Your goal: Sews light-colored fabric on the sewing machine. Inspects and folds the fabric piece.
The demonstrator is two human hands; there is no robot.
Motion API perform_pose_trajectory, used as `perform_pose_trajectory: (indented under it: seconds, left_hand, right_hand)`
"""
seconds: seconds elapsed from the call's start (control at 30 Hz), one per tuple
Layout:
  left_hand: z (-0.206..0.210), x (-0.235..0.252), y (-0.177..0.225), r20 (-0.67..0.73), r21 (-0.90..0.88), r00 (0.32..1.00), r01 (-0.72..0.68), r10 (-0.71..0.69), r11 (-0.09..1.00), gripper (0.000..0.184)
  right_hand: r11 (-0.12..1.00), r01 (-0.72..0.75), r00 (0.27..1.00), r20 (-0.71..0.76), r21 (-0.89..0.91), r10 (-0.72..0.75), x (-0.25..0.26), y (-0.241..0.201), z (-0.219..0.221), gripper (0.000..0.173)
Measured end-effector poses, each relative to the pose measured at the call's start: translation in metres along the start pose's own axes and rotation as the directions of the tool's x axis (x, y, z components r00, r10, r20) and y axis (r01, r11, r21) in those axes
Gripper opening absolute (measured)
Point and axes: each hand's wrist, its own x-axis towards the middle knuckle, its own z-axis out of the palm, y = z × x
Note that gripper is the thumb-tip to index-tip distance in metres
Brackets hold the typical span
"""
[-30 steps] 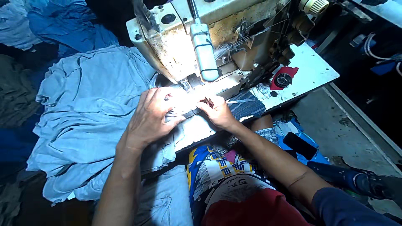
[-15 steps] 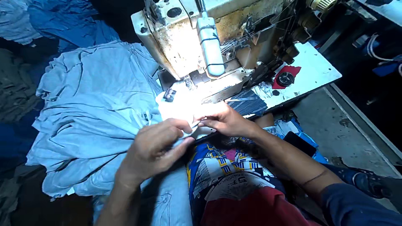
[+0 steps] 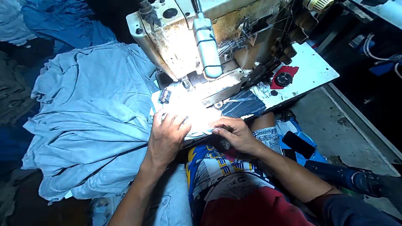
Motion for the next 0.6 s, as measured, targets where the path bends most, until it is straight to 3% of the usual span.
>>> perform_pose_trajectory:
  seconds: [0.23, 0.6]
  left_hand:
    - [-0.003, 0.020, -0.016, -0.025, 0.042, 1.000, 0.007, -0.006, 0.999, 0.020]
    - [-0.001, 0.043, -0.058, -0.039, 0.089, 0.999, -0.034, 0.037, 0.995, 0.023]
  right_hand:
    - [0.995, -0.093, 0.992, -0.087, -0.021, 0.091, 0.019, 0.006, 0.006, 0.011]
    - [0.998, -0.062, 0.988, -0.143, -0.020, 0.059, 0.065, 0.016, 0.019, 0.007]
